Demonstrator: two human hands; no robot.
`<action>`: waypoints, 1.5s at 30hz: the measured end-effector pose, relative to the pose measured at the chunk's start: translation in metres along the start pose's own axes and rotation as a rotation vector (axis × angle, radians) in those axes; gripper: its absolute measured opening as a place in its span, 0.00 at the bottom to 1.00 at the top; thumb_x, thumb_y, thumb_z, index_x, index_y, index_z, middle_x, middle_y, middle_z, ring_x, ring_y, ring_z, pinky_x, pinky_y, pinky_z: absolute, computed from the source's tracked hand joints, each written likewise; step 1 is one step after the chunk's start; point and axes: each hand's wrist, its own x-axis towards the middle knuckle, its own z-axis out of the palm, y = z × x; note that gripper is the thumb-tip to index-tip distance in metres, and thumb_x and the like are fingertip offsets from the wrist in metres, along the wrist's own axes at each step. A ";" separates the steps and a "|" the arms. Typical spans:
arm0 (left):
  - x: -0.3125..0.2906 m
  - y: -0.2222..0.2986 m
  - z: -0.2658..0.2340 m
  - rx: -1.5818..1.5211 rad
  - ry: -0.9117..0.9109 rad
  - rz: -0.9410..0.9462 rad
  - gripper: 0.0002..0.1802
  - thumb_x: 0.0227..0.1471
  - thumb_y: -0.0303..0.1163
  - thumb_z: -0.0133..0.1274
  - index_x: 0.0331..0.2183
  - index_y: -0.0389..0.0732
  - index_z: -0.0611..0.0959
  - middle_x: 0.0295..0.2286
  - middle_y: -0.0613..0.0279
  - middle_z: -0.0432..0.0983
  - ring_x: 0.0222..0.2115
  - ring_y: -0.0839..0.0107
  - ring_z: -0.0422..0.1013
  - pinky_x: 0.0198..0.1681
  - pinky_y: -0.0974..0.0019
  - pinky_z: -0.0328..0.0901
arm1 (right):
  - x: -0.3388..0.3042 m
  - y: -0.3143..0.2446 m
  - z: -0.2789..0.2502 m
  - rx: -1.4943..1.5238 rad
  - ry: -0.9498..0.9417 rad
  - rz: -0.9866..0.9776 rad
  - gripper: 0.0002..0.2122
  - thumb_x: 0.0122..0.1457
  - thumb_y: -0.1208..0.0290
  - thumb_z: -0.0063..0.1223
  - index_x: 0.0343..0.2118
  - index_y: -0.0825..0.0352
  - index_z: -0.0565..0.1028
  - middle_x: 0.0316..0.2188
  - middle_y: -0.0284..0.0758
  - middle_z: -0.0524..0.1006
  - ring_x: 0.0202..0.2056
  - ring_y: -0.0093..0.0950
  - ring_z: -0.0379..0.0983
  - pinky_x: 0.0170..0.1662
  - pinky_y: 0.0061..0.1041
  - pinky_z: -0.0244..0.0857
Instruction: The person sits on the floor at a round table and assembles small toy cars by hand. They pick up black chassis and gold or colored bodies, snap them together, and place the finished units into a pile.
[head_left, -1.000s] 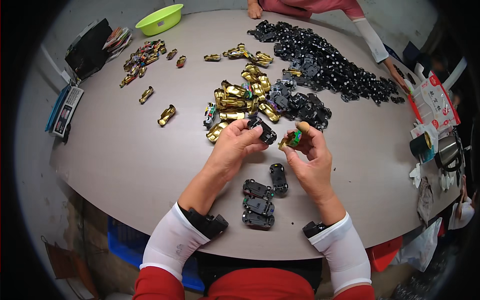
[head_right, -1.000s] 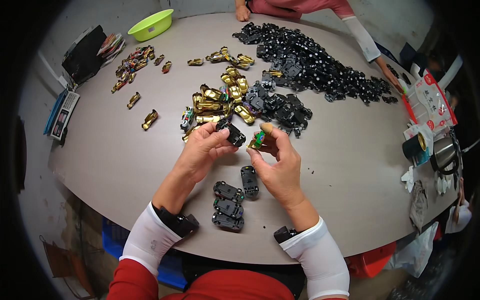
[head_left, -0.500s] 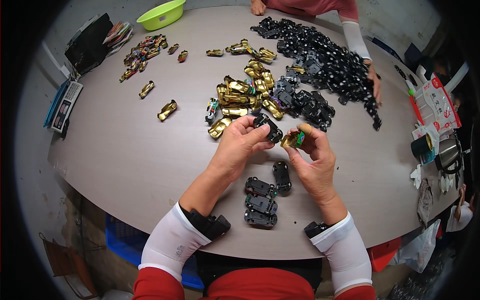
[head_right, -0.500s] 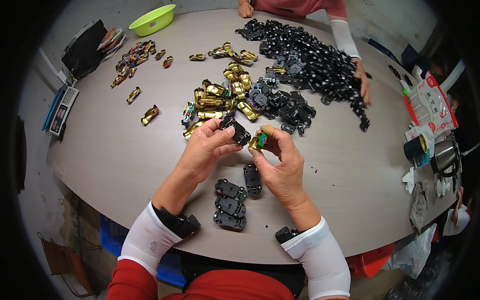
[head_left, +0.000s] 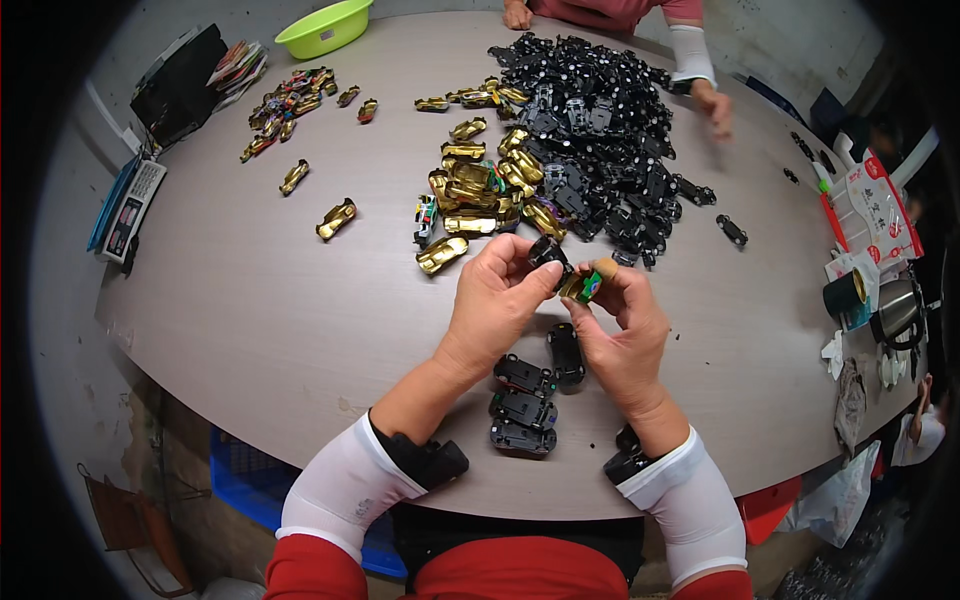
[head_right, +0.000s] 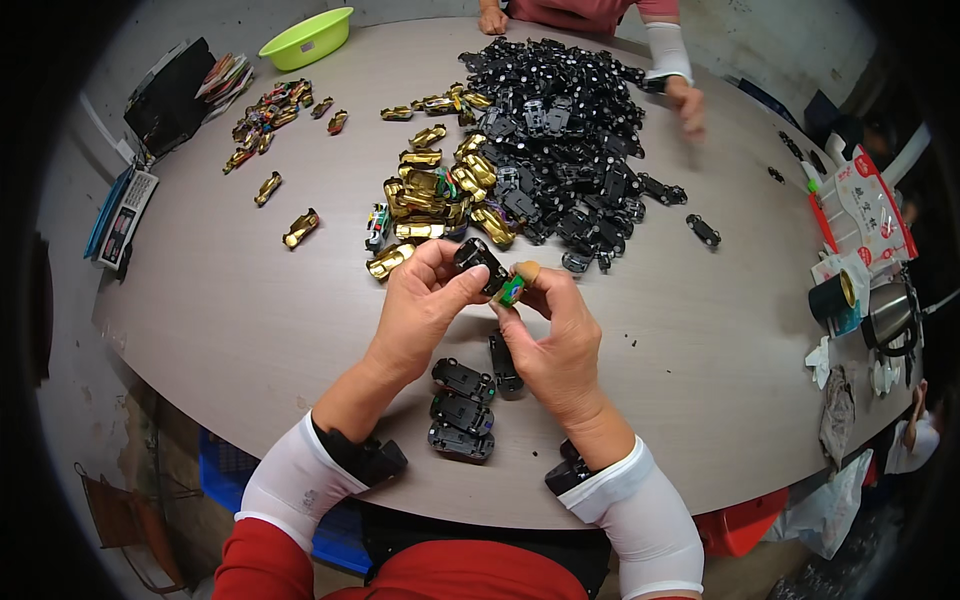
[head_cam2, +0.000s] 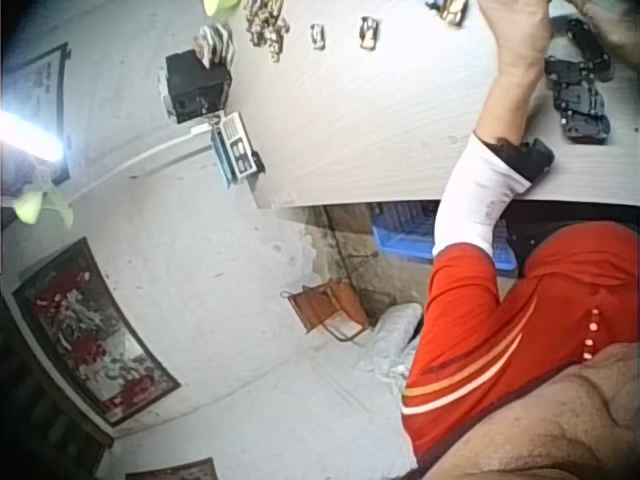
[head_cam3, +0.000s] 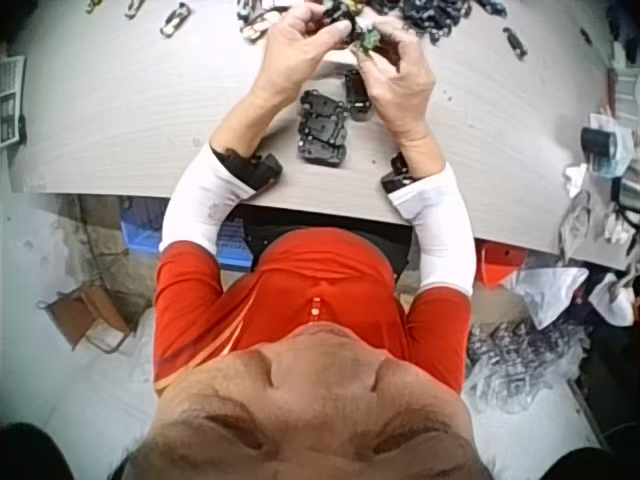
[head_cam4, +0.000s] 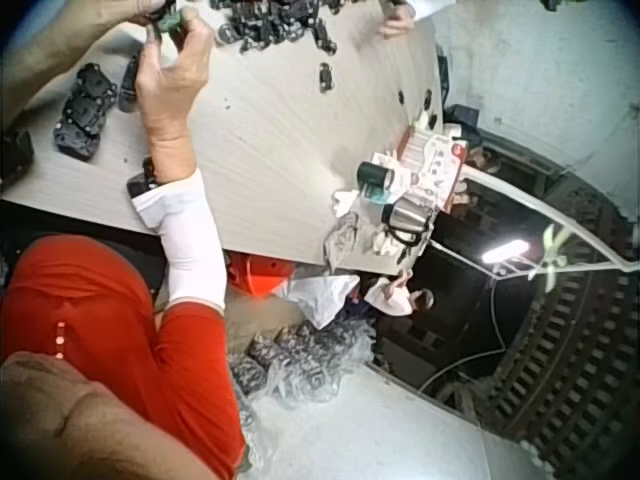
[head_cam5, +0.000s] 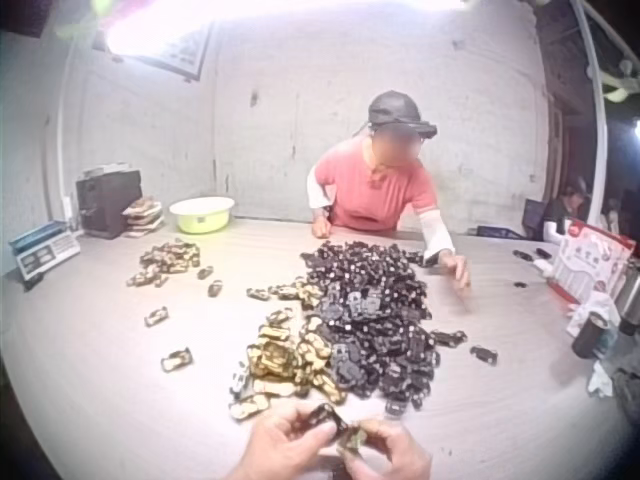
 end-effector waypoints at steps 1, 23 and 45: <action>-0.001 0.001 0.001 -0.002 0.000 0.014 0.08 0.54 0.28 0.54 0.35 0.36 0.75 0.31 0.64 0.75 0.32 0.80 0.72 0.39 0.72 0.71 | 0.000 -0.001 0.000 -0.020 -0.001 -0.008 0.18 0.47 0.83 0.61 0.42 0.69 0.69 0.34 0.37 0.76 0.37 0.30 0.78 0.42 0.24 0.73; -0.002 -0.009 0.004 0.251 -0.144 0.067 0.12 0.57 0.23 0.46 0.42 0.30 0.78 0.34 0.65 0.75 0.32 0.80 0.69 0.38 0.75 0.65 | 0.007 0.002 -0.004 -0.043 -0.096 0.118 0.17 0.49 0.81 0.58 0.44 0.69 0.72 0.35 0.39 0.75 0.33 0.31 0.76 0.36 0.26 0.71; -0.004 -0.007 0.009 -0.541 -0.089 -0.230 0.10 0.59 0.32 0.49 0.40 0.37 0.73 0.37 0.60 0.76 0.38 0.73 0.73 0.46 0.68 0.68 | 0.010 -0.004 -0.008 -0.299 0.012 0.085 0.21 0.46 0.63 0.66 0.39 0.69 0.73 0.31 0.38 0.76 0.29 0.31 0.74 0.31 0.28 0.68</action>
